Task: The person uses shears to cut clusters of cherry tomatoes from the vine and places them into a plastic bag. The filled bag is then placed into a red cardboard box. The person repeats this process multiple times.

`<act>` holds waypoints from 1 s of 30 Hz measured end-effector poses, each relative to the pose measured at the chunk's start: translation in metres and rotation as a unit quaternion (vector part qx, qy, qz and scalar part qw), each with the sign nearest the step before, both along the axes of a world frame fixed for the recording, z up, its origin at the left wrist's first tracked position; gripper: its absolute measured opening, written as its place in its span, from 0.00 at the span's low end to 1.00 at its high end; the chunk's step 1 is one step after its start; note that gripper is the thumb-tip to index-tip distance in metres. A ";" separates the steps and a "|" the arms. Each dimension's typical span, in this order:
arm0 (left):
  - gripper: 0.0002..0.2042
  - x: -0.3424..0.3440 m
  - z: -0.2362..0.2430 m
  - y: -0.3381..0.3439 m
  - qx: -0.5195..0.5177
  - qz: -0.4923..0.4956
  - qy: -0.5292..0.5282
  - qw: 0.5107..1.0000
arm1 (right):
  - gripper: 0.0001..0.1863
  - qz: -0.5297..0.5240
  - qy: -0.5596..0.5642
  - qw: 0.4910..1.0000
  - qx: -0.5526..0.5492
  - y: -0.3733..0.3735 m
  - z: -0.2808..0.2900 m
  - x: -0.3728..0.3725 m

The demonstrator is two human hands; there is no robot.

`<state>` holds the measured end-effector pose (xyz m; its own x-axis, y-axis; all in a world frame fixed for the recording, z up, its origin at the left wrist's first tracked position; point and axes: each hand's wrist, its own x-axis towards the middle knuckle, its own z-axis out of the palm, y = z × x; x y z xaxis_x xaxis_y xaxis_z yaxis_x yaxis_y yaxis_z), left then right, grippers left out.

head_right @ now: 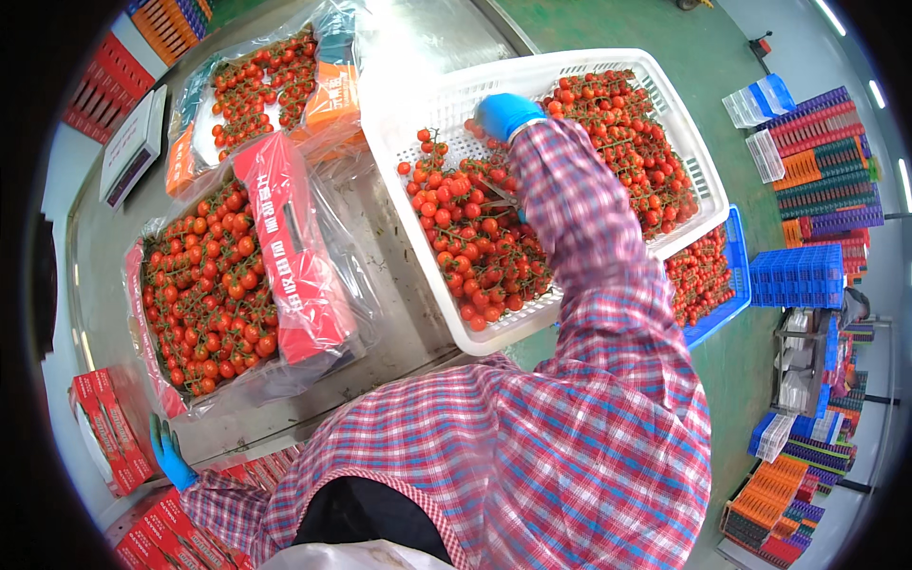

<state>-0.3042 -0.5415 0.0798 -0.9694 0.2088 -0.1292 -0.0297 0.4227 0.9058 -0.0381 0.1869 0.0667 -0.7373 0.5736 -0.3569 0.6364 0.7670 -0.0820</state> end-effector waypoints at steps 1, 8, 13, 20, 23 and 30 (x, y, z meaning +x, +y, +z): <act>0.22 0.006 0.005 0.010 0.012 0.011 0.012 1.000 | 0.17 -0.040 -0.029 0.998 0.037 0.023 -0.015 0.013; 0.20 0.044 0.039 0.114 -0.024 -0.044 0.153 0.987 | 0.11 -0.099 0.061 0.978 -0.171 0.062 -0.047 0.017; 0.20 0.059 0.042 0.149 -0.015 -0.036 0.142 0.989 | 0.14 0.078 0.102 0.992 0.008 0.079 -0.024 0.020; 0.20 0.070 0.034 0.168 -0.054 -0.088 0.179 0.979 | 0.17 0.048 -0.100 0.993 0.049 0.108 -0.074 0.018; 0.20 0.077 0.040 0.177 -0.057 -0.081 0.167 0.981 | 0.14 -0.109 -0.084 0.990 -0.039 0.113 -0.088 0.012; 0.20 0.141 0.070 0.317 0.028 -0.271 0.236 0.933 | 0.08 0.168 0.016 0.986 0.011 0.050 0.038 0.039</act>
